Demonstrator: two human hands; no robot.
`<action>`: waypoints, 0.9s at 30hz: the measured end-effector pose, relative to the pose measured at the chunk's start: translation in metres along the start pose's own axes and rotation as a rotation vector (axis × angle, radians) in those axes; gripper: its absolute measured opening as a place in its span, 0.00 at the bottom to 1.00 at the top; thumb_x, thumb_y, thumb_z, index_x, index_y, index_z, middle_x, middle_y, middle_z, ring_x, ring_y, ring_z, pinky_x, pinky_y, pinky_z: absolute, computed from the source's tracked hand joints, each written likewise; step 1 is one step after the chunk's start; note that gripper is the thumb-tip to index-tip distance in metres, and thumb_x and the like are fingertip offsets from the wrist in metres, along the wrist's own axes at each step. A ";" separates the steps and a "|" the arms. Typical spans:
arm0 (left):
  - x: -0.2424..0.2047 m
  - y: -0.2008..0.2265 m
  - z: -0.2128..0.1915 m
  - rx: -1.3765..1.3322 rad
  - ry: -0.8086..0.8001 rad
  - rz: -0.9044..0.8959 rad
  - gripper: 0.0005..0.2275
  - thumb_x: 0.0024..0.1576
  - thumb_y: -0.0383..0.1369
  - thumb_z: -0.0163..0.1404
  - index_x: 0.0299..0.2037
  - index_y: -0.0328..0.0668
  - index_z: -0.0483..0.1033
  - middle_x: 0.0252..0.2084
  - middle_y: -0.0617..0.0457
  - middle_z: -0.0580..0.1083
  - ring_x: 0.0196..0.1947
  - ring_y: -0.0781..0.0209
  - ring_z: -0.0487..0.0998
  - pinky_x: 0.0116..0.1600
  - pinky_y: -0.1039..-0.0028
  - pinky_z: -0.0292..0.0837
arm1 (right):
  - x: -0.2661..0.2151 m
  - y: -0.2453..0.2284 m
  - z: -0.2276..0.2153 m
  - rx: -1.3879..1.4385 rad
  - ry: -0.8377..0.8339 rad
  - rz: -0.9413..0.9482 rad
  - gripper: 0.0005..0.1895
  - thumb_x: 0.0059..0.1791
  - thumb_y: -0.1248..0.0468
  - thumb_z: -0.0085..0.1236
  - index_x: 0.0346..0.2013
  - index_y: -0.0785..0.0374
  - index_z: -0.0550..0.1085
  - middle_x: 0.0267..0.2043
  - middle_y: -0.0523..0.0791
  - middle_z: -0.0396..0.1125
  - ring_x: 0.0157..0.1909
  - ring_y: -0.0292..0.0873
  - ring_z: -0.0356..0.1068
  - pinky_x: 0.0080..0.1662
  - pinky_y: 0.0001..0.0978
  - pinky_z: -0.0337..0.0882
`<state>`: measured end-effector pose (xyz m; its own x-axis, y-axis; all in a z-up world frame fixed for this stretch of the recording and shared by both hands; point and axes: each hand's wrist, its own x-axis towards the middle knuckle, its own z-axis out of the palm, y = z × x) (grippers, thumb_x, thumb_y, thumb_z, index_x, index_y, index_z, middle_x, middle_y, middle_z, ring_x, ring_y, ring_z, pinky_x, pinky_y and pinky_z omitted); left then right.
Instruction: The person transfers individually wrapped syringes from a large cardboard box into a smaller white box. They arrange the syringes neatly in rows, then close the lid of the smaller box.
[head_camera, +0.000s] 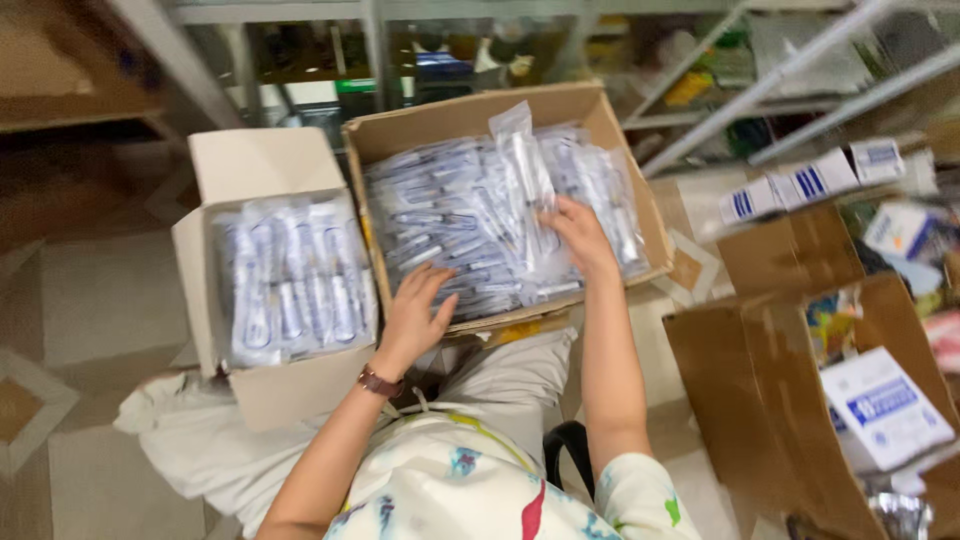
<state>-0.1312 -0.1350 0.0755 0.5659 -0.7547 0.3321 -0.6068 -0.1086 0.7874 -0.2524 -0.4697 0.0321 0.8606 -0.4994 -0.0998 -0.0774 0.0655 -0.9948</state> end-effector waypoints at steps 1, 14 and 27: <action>0.001 0.002 0.000 -0.003 0.015 0.008 0.16 0.59 0.33 0.54 0.55 0.36 0.75 0.57 0.41 0.75 0.65 0.38 0.69 0.67 0.57 0.64 | -0.007 -0.006 0.016 0.090 -0.030 0.011 0.17 0.51 0.70 0.55 0.55 0.72 0.75 0.49 0.43 0.74 0.49 0.34 0.72 0.53 0.27 0.72; -0.012 -0.003 -0.008 -0.989 0.259 -0.354 0.13 0.63 0.30 0.54 0.56 0.37 0.69 0.51 0.53 0.75 0.50 0.69 0.77 0.54 0.75 0.75 | -0.065 -0.006 0.175 0.426 -0.281 0.081 0.22 0.51 0.70 0.60 0.60 0.72 0.70 0.53 0.46 0.72 0.53 0.37 0.71 0.57 0.32 0.70; -0.036 -0.087 -0.070 -0.705 0.488 -0.316 0.08 0.60 0.24 0.52 0.28 0.35 0.71 0.36 0.57 0.75 0.49 0.72 0.73 0.58 0.78 0.67 | -0.057 -0.015 0.191 0.102 -0.316 0.102 0.18 0.54 0.67 0.55 0.58 0.72 0.72 0.46 0.48 0.74 0.47 0.39 0.72 0.52 0.33 0.73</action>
<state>-0.0600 -0.0533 0.0315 0.9183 -0.3821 0.1033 0.0076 0.2781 0.9605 -0.2044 -0.2774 0.0565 0.9655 -0.1946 -0.1729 -0.1347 0.1951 -0.9715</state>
